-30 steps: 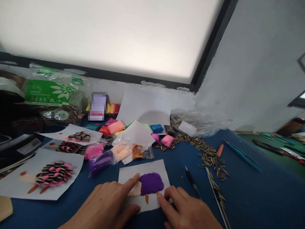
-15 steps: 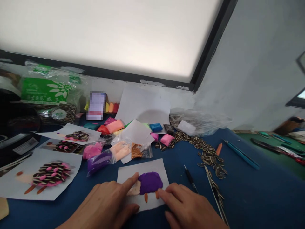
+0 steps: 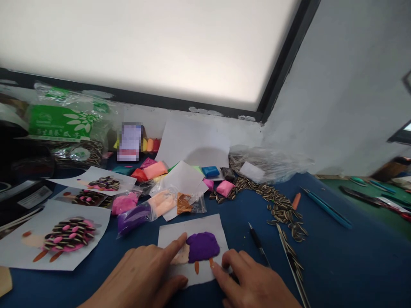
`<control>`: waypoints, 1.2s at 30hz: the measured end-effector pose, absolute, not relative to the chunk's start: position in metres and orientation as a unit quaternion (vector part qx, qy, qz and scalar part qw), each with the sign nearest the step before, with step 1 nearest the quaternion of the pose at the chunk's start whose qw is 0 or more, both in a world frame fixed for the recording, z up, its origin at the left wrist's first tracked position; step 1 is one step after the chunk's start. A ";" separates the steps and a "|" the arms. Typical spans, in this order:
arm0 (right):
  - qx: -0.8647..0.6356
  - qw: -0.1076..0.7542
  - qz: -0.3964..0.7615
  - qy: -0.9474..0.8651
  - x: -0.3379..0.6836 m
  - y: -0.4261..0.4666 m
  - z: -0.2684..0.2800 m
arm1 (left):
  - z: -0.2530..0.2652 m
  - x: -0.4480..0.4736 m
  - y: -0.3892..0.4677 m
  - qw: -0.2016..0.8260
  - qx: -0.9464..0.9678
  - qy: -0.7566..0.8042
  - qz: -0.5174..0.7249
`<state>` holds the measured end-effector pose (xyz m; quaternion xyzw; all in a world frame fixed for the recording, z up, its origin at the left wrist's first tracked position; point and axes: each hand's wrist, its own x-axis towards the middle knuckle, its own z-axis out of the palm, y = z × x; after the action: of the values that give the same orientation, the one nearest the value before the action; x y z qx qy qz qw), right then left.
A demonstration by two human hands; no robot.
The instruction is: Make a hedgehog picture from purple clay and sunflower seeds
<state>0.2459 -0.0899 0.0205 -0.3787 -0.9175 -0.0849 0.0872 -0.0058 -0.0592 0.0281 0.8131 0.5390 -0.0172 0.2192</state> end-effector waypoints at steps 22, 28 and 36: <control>-0.394 0.223 -0.091 -0.887 0.227 -0.092 0.026 | 0.024 -0.005 -0.056 0.245 0.810 0.532 -0.005; -0.332 0.291 -0.137 -0.887 0.216 -0.090 0.004 | 0.025 -0.005 -0.057 0.224 0.820 0.527 0.016; -0.330 0.309 -0.178 -0.874 0.209 -0.084 0.002 | 0.026 -0.005 -0.056 0.234 0.821 0.521 -0.005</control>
<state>0.2089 -0.0842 0.0021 -0.3298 -0.8741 -0.1777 0.3092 -0.0046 -0.0556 0.0258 0.8210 0.5209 -0.0045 0.2336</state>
